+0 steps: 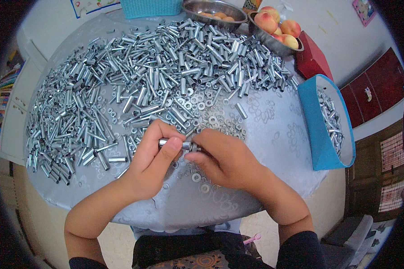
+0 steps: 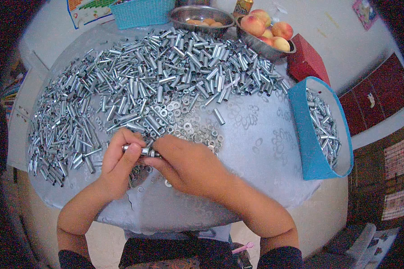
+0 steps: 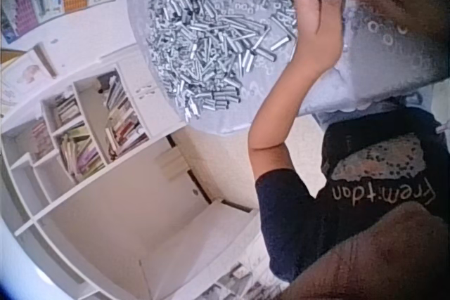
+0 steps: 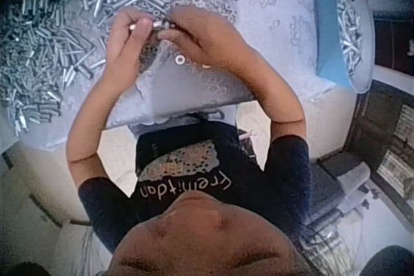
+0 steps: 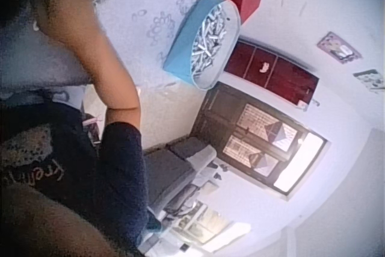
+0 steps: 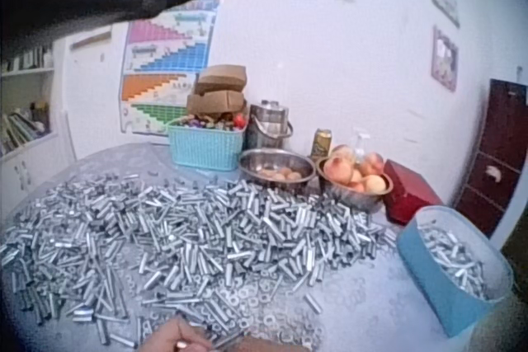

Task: The person sits at a table covered with metal hardware and repeatedly picks up cylindrical metal pieces and washers. They slide the washers onto the cylinders one by one and place the assembled units into a blue container on the right side of the table.

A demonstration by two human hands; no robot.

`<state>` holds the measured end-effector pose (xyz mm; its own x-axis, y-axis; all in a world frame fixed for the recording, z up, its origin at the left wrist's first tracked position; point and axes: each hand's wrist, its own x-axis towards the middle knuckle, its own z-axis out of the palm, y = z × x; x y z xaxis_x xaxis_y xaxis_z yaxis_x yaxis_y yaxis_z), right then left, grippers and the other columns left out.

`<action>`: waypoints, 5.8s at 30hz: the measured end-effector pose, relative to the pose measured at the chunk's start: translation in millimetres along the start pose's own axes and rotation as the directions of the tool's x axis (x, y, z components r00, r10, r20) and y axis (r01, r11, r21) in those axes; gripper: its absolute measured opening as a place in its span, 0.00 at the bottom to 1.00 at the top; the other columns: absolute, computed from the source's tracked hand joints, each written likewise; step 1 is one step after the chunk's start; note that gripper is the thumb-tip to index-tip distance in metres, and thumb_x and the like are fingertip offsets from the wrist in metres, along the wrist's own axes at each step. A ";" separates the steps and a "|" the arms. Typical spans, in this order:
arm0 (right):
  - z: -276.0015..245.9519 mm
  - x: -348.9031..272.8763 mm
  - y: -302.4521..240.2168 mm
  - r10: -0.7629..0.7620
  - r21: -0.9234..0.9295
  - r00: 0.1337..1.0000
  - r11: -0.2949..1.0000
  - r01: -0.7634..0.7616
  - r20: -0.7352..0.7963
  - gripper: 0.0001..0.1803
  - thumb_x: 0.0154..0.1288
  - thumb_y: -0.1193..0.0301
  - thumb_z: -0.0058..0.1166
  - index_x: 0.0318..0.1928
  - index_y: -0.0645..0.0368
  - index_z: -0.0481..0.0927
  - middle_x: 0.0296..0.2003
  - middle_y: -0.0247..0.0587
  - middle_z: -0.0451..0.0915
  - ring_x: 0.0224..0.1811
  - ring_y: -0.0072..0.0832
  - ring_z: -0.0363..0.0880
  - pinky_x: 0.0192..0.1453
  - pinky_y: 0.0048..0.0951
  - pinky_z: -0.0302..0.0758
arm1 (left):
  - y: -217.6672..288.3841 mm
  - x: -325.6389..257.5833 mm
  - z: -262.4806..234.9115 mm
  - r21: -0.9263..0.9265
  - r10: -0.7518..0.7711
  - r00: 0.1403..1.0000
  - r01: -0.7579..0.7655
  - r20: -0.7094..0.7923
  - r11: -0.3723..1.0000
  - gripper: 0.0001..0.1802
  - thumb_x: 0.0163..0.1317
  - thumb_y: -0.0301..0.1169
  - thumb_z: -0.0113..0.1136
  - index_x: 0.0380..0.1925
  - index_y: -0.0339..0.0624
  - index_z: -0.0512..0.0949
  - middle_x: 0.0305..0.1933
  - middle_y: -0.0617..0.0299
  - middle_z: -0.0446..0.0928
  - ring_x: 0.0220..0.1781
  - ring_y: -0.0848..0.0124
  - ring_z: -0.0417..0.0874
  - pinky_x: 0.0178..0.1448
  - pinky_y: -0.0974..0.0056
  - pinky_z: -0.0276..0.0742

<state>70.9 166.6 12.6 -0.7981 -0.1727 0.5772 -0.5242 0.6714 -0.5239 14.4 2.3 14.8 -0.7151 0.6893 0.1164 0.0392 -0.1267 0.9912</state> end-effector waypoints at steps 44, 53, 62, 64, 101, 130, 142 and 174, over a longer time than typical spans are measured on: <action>-52.0 8.0 60.5 0.783 0.953 0.572 -0.083 -0.293 0.244 0.10 0.61 0.64 0.48 0.27 0.53 0.66 0.20 0.26 0.64 0.20 0.17 0.59 0.22 0.19 0.57 | 3.2 9.6 -15.4 0.372 0.278 0.946 -0.202 -0.164 0.906 0.22 0.61 0.36 0.47 0.52 0.38 0.58 0.31 0.64 0.65 0.34 0.75 0.65 0.42 0.71 0.61; -27.4 7.6 28.4 0.610 0.338 0.786 0.764 -0.549 -0.102 0.09 0.59 0.67 0.52 0.30 0.59 0.70 0.20 0.31 0.69 0.20 0.20 0.66 0.25 0.22 0.65 | 2.3 33.8 -72.9 0.881 0.413 0.902 -0.090 -0.125 0.464 0.17 0.55 0.33 0.54 0.41 0.33 0.69 0.44 0.47 0.71 0.47 0.54 0.72 0.51 0.58 0.65; -15.5 9.7 10.5 0.167 -0.050 0.949 0.986 -0.160 0.269 0.15 0.53 0.70 0.55 0.41 0.60 0.70 0.36 0.46 0.72 0.41 0.40 0.72 0.44 0.35 0.69 | -8.7 27.6 -80.6 0.987 0.054 0.997 0.037 -0.046 0.158 0.55 0.35 0.59 0.64 0.59 0.38 0.54 0.61 0.40 0.52 0.63 0.44 0.53 0.65 0.50 0.48; -15.1 9.1 11.2 0.127 -0.080 0.956 0.991 -0.109 0.263 0.19 0.51 0.71 0.57 0.45 0.60 0.69 0.40 0.46 0.71 0.45 0.40 0.70 0.49 0.34 0.68 | -3.5 26.6 -74.5 0.989 0.022 0.999 0.034 -0.037 0.141 0.59 0.32 0.61 0.65 0.60 0.38 0.53 0.61 0.38 0.51 0.63 0.43 0.52 0.65 0.49 0.46; 1.9 3.9 24.2 0.156 -0.294 0.955 0.952 -0.078 0.252 0.14 0.49 0.69 0.57 0.39 0.52 0.77 0.41 0.41 0.70 0.46 0.40 0.67 0.49 0.38 0.65 | -15.7 49.8 -70.8 0.940 0.170 0.968 0.124 -0.185 0.317 0.25 0.43 0.34 0.62 0.44 0.44 0.67 0.30 0.48 0.76 0.34 0.52 0.77 0.35 0.53 0.71; -2.1 4.3 15.2 0.474 0.323 0.880 0.829 -0.456 0.027 0.07 0.56 0.73 0.53 0.36 0.58 0.75 0.35 0.35 0.75 0.40 0.26 0.71 0.46 0.26 0.65 | -9.3 44.0 -78.6 -0.525 -0.292 0.944 0.174 -0.151 0.833 0.14 0.62 0.35 0.47 0.47 0.43 0.68 0.47 0.56 0.73 0.43 0.67 0.76 0.47 0.59 0.75; -14.0 7.4 21.9 0.672 0.769 0.707 0.325 -0.551 0.223 0.10 0.62 0.70 0.48 0.40 0.63 0.73 0.35 0.39 0.78 0.30 0.18 0.70 0.37 0.19 0.67 | 2.0 46.6 -72.1 -0.204 -0.142 0.980 0.112 -0.141 0.973 0.16 0.63 0.33 0.45 0.48 0.39 0.69 0.49 0.58 0.70 0.47 0.70 0.74 0.48 0.64 0.73; -6.4 0.7 -5.0 0.379 0.600 0.921 0.760 -0.250 -0.095 0.19 0.54 0.84 0.51 0.47 0.64 0.65 0.39 0.46 0.74 0.42 0.28 0.76 0.47 0.27 0.73 | -2.9 7.5 -13.3 0.498 0.093 0.969 -0.198 0.229 0.844 0.16 0.57 0.35 0.53 0.41 0.35 0.72 0.31 0.50 0.75 0.35 0.55 0.75 0.40 0.58 0.69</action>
<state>74.9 167.8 19.6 -0.9049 0.1641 0.3928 -0.3768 0.1205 -0.9184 -0.4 -1.7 12.0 -0.5294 0.8196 0.2191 0.5222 0.1112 0.8456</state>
